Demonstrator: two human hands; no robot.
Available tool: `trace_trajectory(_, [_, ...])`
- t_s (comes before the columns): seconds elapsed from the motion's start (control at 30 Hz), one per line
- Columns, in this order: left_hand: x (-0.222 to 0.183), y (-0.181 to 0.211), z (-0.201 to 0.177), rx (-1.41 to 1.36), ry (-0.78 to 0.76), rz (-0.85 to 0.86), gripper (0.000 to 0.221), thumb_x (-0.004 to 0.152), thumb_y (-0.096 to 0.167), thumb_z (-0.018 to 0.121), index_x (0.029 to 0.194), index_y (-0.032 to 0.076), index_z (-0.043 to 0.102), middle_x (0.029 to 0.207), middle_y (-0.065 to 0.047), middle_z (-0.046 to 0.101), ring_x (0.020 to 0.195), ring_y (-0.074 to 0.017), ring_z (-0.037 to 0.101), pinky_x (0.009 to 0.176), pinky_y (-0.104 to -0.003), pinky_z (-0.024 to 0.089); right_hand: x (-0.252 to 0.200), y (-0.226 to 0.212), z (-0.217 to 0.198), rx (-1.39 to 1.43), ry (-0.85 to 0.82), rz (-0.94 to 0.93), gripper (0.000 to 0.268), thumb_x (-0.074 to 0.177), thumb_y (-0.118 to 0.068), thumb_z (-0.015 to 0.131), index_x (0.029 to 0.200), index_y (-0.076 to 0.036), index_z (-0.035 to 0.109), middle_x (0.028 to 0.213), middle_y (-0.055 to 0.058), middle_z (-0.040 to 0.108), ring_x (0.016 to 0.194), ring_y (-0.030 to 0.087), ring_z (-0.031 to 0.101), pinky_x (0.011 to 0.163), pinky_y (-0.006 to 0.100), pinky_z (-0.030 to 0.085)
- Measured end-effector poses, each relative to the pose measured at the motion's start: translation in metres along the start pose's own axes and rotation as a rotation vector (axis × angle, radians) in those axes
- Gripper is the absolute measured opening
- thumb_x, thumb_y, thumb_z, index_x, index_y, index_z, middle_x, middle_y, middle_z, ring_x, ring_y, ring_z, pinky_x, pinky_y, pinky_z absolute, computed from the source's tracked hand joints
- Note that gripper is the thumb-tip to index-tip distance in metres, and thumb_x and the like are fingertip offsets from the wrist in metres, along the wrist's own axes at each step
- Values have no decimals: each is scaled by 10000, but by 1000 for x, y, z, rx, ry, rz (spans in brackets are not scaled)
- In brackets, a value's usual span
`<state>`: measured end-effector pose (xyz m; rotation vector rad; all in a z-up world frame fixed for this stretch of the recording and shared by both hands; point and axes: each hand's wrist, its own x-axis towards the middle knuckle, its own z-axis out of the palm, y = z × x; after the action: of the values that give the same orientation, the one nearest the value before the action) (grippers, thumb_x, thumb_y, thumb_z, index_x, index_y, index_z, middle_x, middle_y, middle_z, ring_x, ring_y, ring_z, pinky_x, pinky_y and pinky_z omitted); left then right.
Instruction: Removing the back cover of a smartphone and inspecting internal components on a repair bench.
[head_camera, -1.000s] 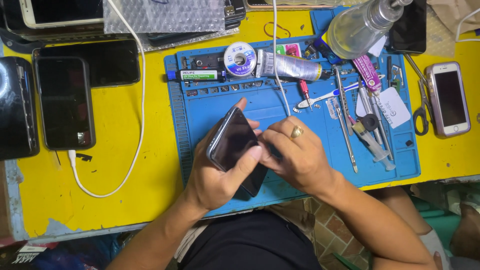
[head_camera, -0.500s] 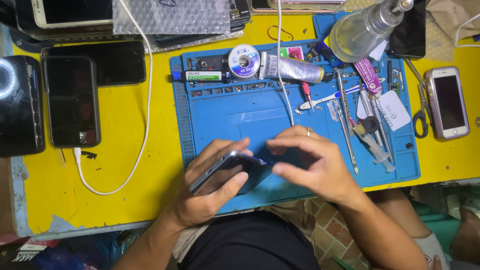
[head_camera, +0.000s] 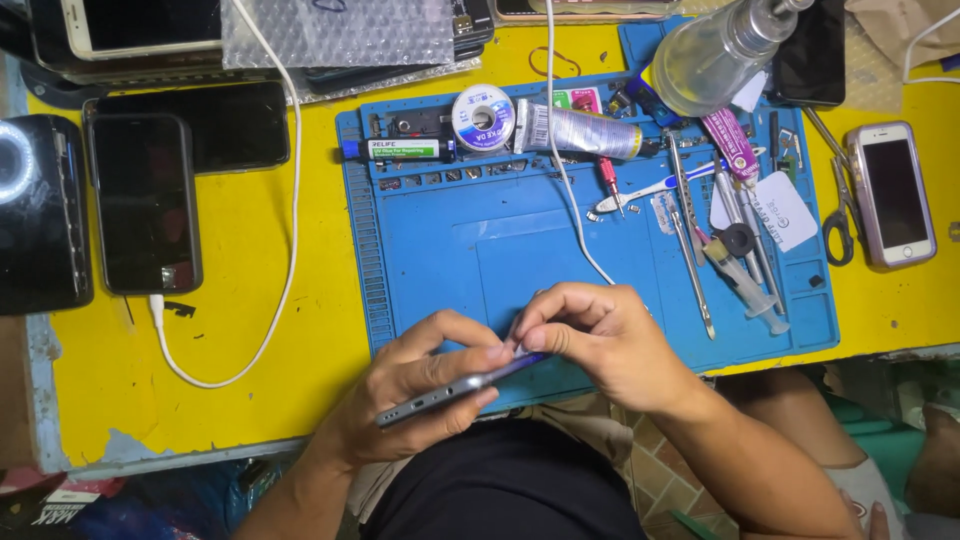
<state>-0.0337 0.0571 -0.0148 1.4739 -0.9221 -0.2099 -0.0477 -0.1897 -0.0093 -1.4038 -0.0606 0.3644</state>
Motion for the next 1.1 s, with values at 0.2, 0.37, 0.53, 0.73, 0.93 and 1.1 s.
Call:
trace_trajectory(0.2, [2, 2, -2, -99, -87, 84, 276, 1089, 204, 609, 1357, 138, 610, 1266, -149, 631, 1095, -287, 666, 1005, -405, 550, -7, 11, -8, 228, 40, 61, 76, 963, -28, 649, 983, 41, 674, 946, 242, 773, 772, 218, 728, 778, 343, 617])
trace_trajectory(0.37, [-7, -1, 2, -115, -93, 97, 273, 1094, 171, 604, 1363, 124, 611, 1289, -157, 625, 1085, -307, 646, 1009, -447, 541, -29, 12, -25, 254, 65, 3, 168, 1000, -33, 589, 1121, 69, 645, 1142, 327, 736, 904, 297, 753, 882, 404, 619])
trace_trajectory(0.53, [-1, -13, 23, -186, 286, -71, 333, 1032, 133, 629, 1337, 14, 569, 1249, -169, 630, 1187, -304, 678, 1024, -372, 645, -64, 18, -41, 123, 67, -225, 279, 955, -234, 542, 781, -31, 624, 698, 66, 529, 706, 211, 469, 684, 352, 367])
trace_trajectory(0.73, [3, -43, 50, -633, 734, -406, 601, 927, 116, 726, 1477, 7, 512, 1383, -115, 624, 1199, -166, 594, 1078, -271, 473, -125, 61, -59, -304, -28, 213, 328, 1011, -233, 578, 774, -66, 730, 751, 32, 708, 696, 139, 653, 657, 282, 510])
trace_trajectory(0.93, [29, -40, 51, -515, 805, -451, 432, 987, 152, 632, 1383, 6, 540, 1350, -136, 652, 1277, -215, 604, 1154, -356, 472, -140, 107, -44, 68, 160, 254, 130, 831, 45, 735, 883, 88, 847, 836, 295, 841, 770, 351, 847, 664, 382, 741])
trace_trajectory(1.1, [53, -19, 5, -207, 438, -662, 609, 919, 222, 668, 1471, 95, 445, 1369, -100, 654, 1249, -189, 634, 1106, -327, 480, -155, 159, -73, -153, 293, 506, 308, 985, -237, 611, 875, 15, 752, 678, 120, 733, 646, 203, 667, 651, 352, 533])
